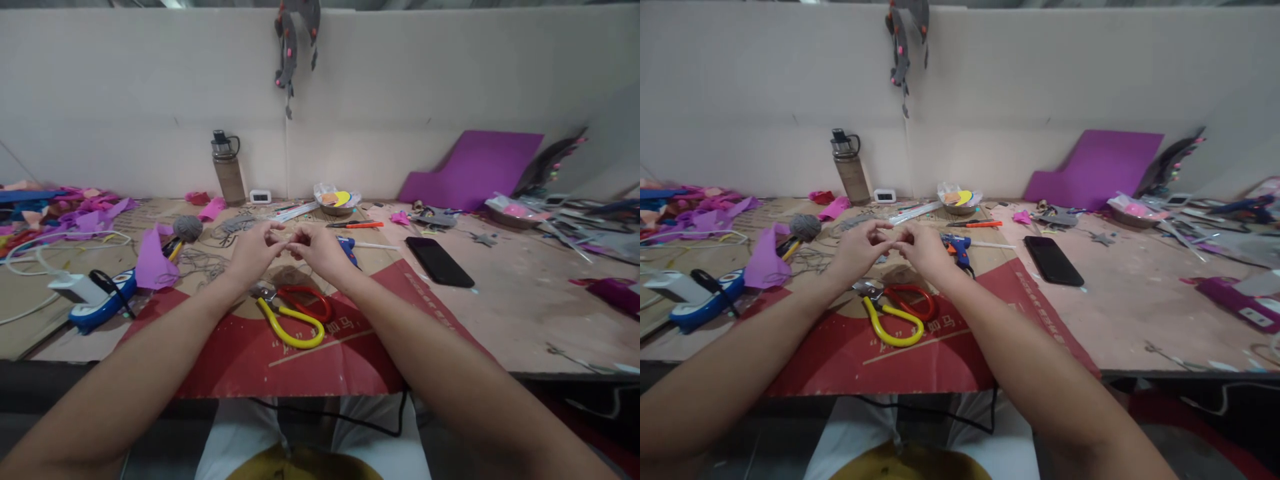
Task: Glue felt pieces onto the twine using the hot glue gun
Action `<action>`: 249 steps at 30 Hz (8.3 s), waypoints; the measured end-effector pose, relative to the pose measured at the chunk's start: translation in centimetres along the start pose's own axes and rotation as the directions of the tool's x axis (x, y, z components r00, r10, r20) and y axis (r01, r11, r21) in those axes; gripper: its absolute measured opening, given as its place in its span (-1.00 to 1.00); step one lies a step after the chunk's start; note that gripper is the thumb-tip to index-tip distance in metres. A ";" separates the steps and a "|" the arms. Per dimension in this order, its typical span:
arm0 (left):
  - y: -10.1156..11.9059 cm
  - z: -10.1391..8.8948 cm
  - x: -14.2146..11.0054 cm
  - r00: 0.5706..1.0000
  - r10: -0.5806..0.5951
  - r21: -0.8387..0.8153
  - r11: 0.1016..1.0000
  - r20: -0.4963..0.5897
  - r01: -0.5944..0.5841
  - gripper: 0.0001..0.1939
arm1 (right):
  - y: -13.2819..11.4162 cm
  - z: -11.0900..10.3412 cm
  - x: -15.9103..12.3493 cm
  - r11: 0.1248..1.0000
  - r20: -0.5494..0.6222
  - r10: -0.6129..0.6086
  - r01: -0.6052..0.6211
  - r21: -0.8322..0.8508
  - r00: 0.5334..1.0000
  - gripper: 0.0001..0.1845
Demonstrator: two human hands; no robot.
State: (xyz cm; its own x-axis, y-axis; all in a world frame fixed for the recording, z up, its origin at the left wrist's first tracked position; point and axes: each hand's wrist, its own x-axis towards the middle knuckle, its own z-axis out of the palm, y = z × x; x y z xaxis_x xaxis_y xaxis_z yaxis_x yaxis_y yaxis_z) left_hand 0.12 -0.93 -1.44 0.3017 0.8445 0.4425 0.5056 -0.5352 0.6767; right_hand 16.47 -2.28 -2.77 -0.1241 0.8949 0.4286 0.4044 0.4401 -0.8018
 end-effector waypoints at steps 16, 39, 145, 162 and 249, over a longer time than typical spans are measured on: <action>0.6 -0.3 0.0 0.988 -0.110 -0.297 0.945 0.104 0.137 -0.65 | 0.1 0.6 -0.1 0.855 0.131 0.228 -0.262 0.447 0.965 -0.61; 0.3 0.5 -0.2 0.944 -0.290 -0.735 0.604 0.159 0.310 -0.66 | -1.4 1.5 -1.6 0.959 0.005 0.181 -0.178 0.222 0.983 -0.79; 1.4 -0.5 0.3 0.971 0.039 -0.773 0.614 0.235 0.162 -0.71 | -1.3 0.9 -0.8 0.847 0.078 0.089 -0.116 0.518 0.993 -0.69; 0.9 -0.1 0.4 0.995 -0.001 -0.635 0.770 0.100 0.064 -0.76 | -1.3 0.7 -0.9 0.941 0.020 0.048 -0.052 0.336 0.999 -0.73; 1.8 -1.3 0.5 0.906 -0.140 -0.678 0.620 0.401 0.396 -0.65 | -3.4 -1.9 -1.0 0.893 -0.041 -0.392 0.369 -0.259 0.919 -0.89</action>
State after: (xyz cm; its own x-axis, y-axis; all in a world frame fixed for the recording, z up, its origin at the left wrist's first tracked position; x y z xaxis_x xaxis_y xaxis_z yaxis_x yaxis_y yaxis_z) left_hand 0.12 -1.50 0.71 0.5264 0.8473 0.0704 -0.1149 -0.0111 0.9933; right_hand 16.92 -4.79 0.28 -0.2351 0.6467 0.7256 0.5497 0.7041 -0.4495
